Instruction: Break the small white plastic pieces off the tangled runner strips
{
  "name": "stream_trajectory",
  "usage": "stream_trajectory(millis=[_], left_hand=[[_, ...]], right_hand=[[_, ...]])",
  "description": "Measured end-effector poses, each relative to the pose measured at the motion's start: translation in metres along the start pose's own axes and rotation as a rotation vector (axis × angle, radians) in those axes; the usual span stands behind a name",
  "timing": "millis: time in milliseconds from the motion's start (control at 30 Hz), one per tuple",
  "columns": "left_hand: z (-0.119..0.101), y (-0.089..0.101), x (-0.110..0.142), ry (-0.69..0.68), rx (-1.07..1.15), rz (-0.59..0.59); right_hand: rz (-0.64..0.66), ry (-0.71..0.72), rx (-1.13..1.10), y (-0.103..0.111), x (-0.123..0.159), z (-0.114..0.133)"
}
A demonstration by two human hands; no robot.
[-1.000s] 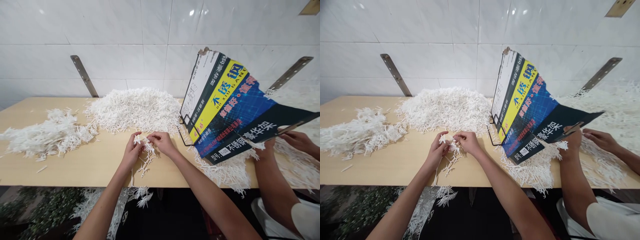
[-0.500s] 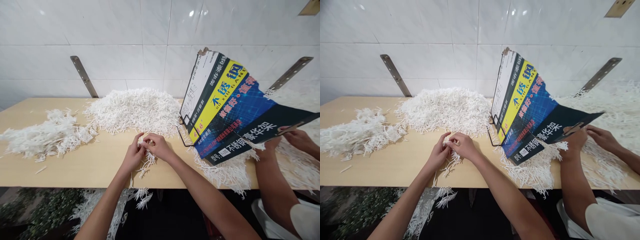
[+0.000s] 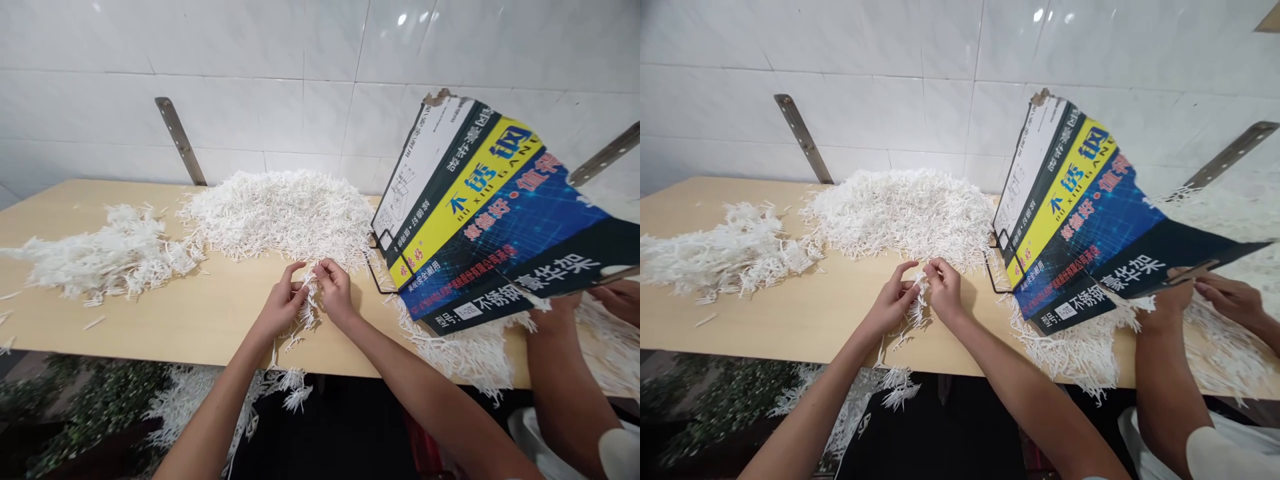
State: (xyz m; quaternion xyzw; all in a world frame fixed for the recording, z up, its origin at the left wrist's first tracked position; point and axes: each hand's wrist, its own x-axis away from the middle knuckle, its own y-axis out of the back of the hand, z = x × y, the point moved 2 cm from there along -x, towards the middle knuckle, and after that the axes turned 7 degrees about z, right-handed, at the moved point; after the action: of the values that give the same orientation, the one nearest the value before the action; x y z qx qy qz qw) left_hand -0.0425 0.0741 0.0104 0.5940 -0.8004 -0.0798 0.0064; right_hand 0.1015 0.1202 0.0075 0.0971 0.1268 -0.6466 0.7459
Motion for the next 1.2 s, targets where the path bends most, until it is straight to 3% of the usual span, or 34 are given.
stream_trajectory(millis=[133, 167, 300, 367, 467, 567, 733, 833, 900, 1067, 1200], left_hand=[[0.001, 0.004, 0.003, 0.040, -0.060, -0.056], [0.001, 0.005, 0.003, 0.044, -0.048, -0.065], [0.000, 0.005, 0.002, 0.037, 0.012, -0.073], [0.000, 0.005, 0.002, 0.039, 0.025, -0.099], [0.002, 0.006, 0.002, 0.033, 0.030, -0.153], [0.003, 0.006, 0.003, 0.002, 0.021, -0.164], [0.003, 0.008, 0.003, 0.004, 0.069, -0.268], [0.005, 0.011, 0.001, 0.034, 0.093, -0.331], [0.006, 0.012, -0.001, 0.046, 0.099, -0.299], [0.008, 0.008, -0.004, 0.047, 0.105, -0.098], [0.007, 0.008, -0.003, 0.014, 0.073, -0.107]], right_hand=[[-0.249, 0.095, -0.121, 0.020, -0.012, -0.001], [-0.249, 0.099, -0.073, 0.023, -0.014, -0.001], [0.003, 0.076, 0.347, 0.021, -0.016, 0.000], [0.068, 0.127, 0.501, 0.017, -0.013, 0.006], [0.245, 0.184, 0.508, 0.011, -0.007, 0.016], [0.427, 0.110, 0.461, 0.005, -0.002, 0.018], [0.276, -0.089, 0.175, 0.004, -0.007, 0.007], [0.245, -0.102, 0.016, 0.003, -0.009, 0.005], [0.254, -0.089, -0.030, 0.003, -0.009, 0.007], [0.269, 0.012, 0.098, 0.002, -0.006, 0.012], [0.291, 0.079, 0.225, 0.003, -0.005, 0.017]])
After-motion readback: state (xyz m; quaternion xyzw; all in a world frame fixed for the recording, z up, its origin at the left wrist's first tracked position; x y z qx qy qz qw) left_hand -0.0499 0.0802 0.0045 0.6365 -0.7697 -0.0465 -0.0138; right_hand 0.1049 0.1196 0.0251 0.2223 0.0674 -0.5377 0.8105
